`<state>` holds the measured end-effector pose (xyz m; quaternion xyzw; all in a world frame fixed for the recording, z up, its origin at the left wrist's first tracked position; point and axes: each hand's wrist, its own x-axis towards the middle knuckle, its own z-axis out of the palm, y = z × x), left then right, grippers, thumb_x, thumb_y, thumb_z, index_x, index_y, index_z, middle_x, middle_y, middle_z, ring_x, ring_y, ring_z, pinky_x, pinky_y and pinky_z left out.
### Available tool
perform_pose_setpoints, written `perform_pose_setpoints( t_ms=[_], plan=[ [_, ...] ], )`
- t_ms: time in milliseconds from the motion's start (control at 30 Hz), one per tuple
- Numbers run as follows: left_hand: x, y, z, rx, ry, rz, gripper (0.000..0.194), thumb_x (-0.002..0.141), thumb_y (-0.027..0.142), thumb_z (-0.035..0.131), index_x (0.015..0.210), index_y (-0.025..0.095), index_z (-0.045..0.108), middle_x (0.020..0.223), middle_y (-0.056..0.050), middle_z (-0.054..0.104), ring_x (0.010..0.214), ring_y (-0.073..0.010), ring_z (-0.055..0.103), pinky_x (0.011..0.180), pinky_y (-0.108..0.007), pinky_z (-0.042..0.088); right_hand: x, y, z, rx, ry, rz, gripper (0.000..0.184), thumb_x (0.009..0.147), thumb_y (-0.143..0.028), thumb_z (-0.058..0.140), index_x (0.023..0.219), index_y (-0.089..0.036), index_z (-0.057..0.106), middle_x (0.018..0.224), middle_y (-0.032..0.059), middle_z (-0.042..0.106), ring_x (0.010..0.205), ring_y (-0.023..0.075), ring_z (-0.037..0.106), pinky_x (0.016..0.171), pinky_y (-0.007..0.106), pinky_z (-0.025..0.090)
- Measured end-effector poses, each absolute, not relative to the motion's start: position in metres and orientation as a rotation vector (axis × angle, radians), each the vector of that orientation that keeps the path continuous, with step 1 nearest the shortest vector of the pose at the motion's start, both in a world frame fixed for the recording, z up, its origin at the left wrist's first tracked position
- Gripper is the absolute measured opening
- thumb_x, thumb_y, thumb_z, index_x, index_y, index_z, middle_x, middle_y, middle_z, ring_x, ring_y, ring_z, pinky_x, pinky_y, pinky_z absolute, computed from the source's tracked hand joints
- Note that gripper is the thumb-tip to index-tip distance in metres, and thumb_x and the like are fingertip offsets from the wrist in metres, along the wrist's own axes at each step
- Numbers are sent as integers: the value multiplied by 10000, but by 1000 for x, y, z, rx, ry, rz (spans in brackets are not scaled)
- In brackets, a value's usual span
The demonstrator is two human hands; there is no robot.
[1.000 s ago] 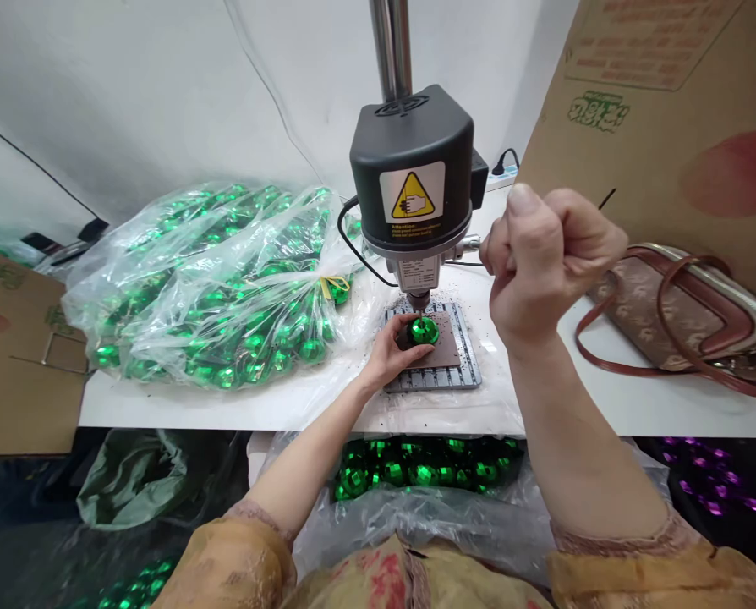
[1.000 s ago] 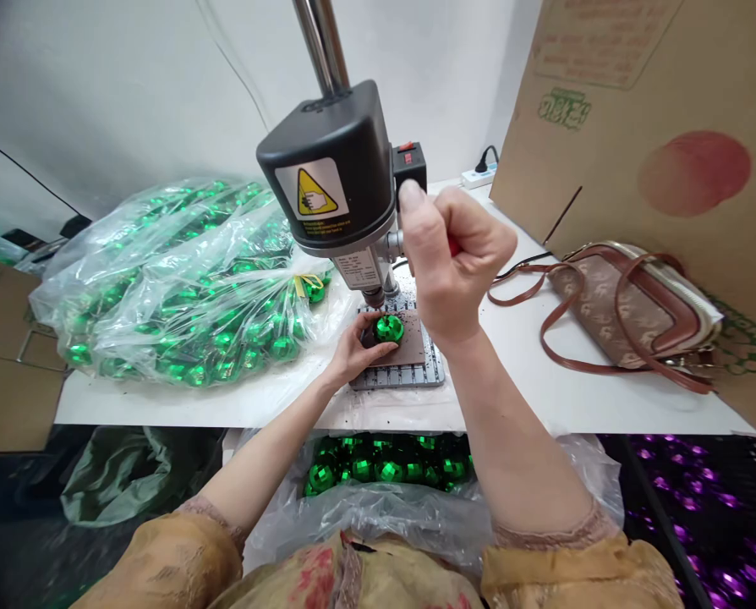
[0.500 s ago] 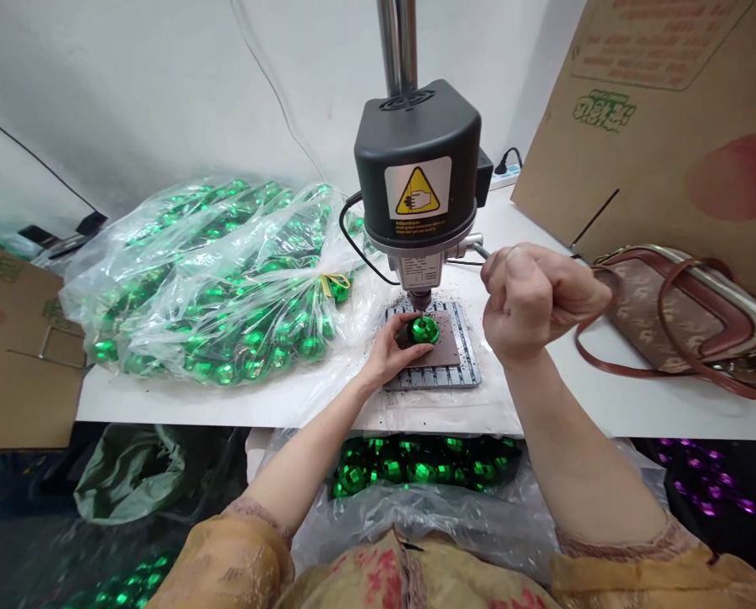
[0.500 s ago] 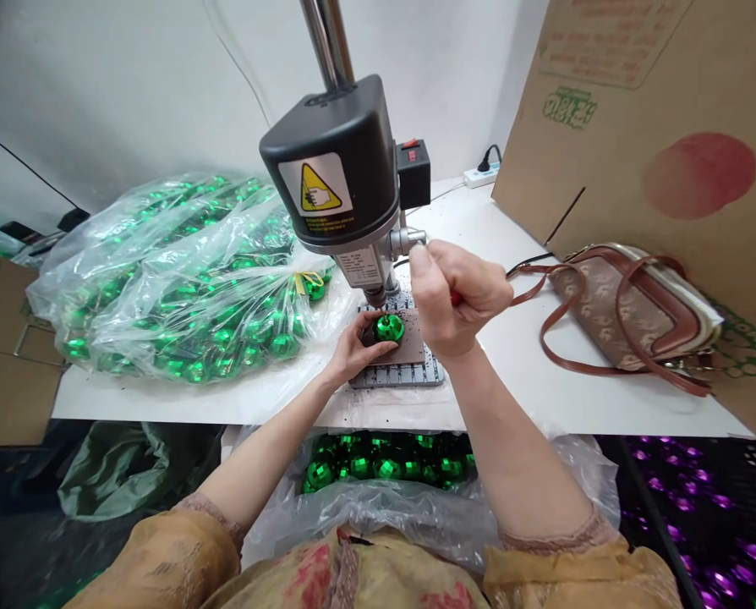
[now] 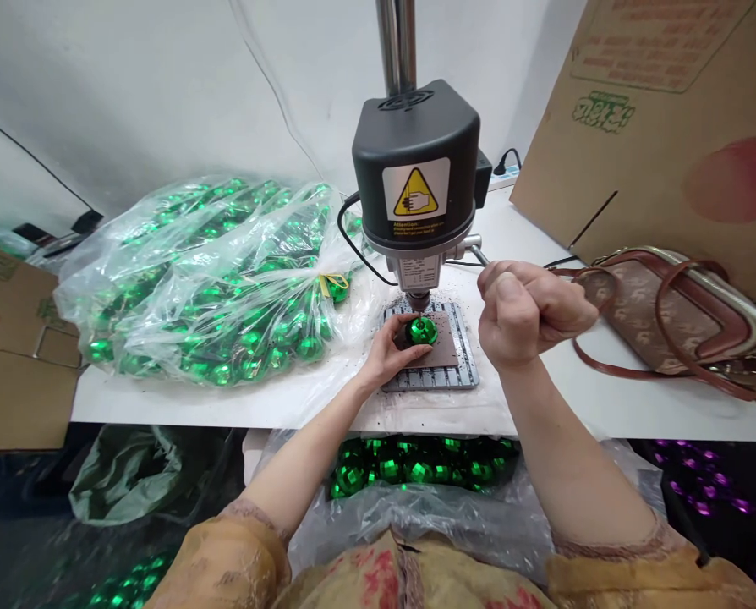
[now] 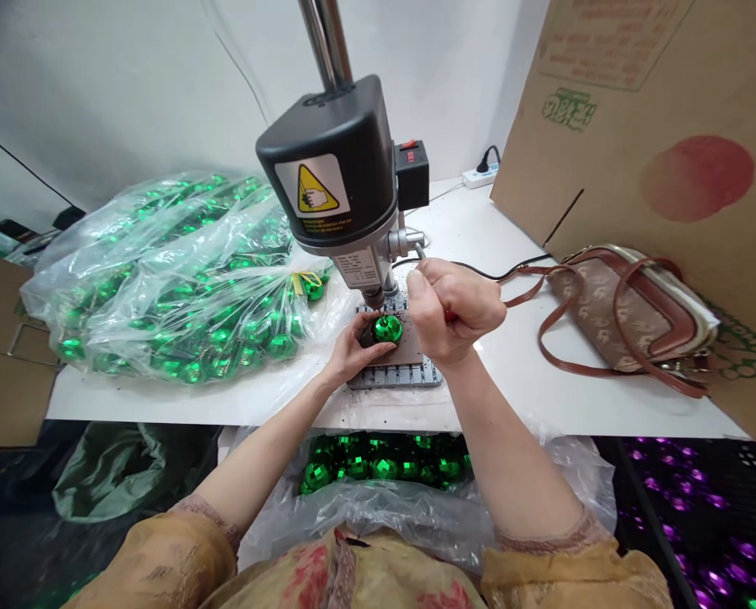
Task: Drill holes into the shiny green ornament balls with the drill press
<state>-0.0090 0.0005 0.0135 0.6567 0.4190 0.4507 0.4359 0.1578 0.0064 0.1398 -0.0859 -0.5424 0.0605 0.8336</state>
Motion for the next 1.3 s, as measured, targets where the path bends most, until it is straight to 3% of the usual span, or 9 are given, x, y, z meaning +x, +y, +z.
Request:
perform_pose_setpoints(
  t_ms=[233,533,733,933,1067,1200,1267,1300],
  plan=[
    [-8,0,17,1645,1062,1141,650,714,486,844,1216,173,573,1162,-107,697,1101,-272,671,1012,-458,532,157,2,136,-182,-1171,141,484,814,-132,562,541,-169,164,455,-59,220,397,34,236,419,263,224],
    [1,-7,24,1721,1364,1226,522,690,389,866,1108,179,634,1069,-87,690,1014,-259,661,927,-428,533,152,8,217,-495,-960,480,420,789,-144,618,468,-204,354,390,-79,326,350,36,275,382,250,175],
    [-7,-43,44,2011,1383,1329,453,728,423,831,1093,219,657,1010,-64,671,981,-250,637,895,-403,512,152,21,236,-573,-940,601,430,820,-70,555,475,-209,341,374,-87,292,330,35,256,353,233,169],
    [-12,-125,30,2383,767,663,502,846,543,691,1253,251,660,991,-94,657,857,-218,646,745,-307,526,153,27,234,-587,-961,488,460,855,-60,535,495,-215,296,398,-96,274,353,14,290,385,208,201],
    [2,-156,-23,2438,784,287,453,928,429,584,1370,329,590,1101,-121,675,901,-282,681,733,-369,553,151,26,236,-593,-952,512,459,869,-61,519,506,-218,285,409,-97,253,349,18,310,393,202,204],
    [21,-171,-58,2502,723,176,654,779,228,668,1409,365,559,1362,-148,613,1066,-407,677,847,-533,564,153,26,235,-582,-954,519,462,870,-74,527,498,-216,293,390,-97,276,345,17,288,382,207,198],
    [26,-175,-57,2474,737,261,654,713,202,691,1334,394,620,1369,-90,624,1118,-396,667,934,-530,551,154,27,233,-568,-969,508,465,855,-88,550,484,-217,301,386,-93,290,342,19,293,368,214,196],
    [26,-175,-52,2443,807,362,559,704,215,699,1229,405,684,1292,-55,671,1087,-358,686,942,-489,560,154,27,232,-558,-972,502,465,843,-97,563,478,-220,303,385,-90,294,338,23,296,358,221,186]
  ],
)
